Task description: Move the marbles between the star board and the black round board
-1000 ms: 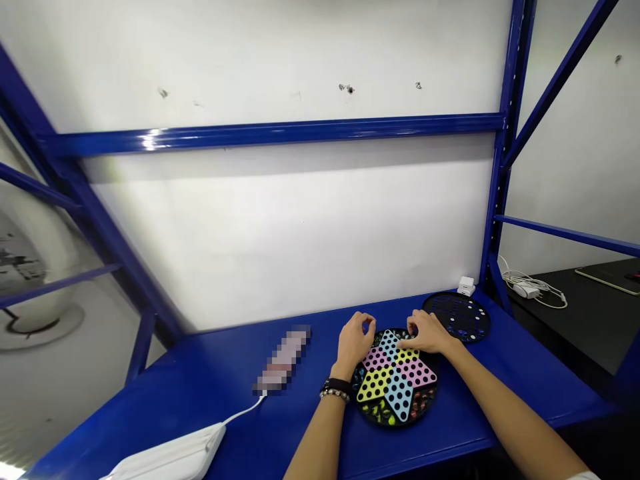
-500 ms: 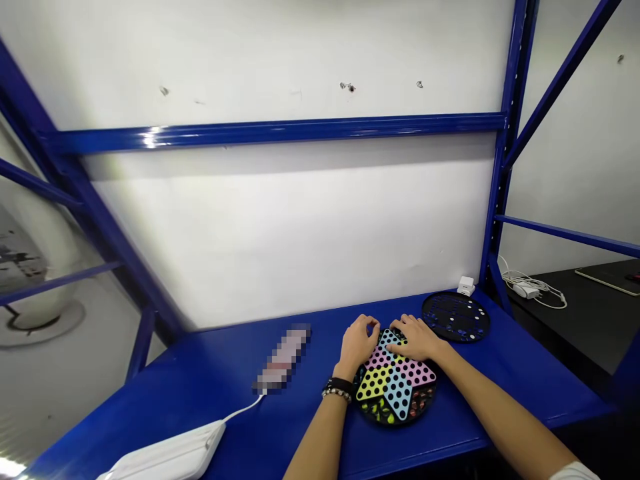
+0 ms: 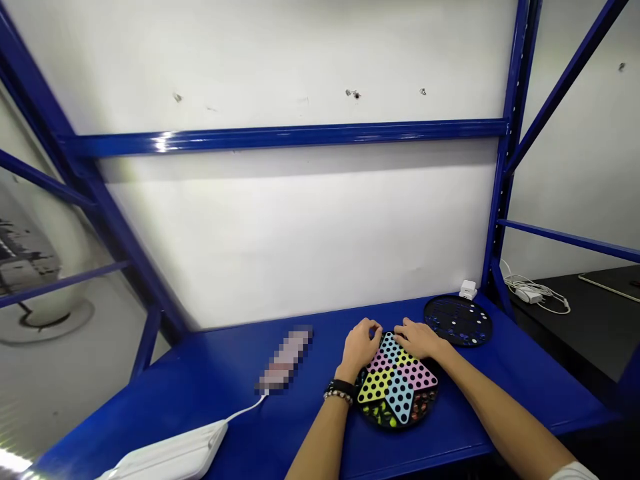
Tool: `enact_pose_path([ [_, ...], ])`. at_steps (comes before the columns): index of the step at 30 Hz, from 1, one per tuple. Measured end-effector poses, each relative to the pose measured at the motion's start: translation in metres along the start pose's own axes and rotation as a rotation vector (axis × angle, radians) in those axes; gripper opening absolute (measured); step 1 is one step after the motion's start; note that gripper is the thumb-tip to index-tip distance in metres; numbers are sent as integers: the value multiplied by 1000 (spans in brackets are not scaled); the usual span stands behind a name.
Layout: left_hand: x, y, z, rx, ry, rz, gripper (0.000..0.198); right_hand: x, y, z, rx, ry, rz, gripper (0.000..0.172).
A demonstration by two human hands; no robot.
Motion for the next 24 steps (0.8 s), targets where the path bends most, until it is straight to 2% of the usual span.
enact_pose_path([
  [24, 0, 2, -1, 12, 3, -25, 32, -7, 2, 2, -35, 77, 76, 53],
])
Point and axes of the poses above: each hand's wrist, its own x-axis away from the middle knuckle, its own y-axis out of the palm, z = x × y, the point moved 1 cm from there along -x, towards the middle knuckle, and after that the axes turned 2 degrees about -y, right-handed, at the moved point
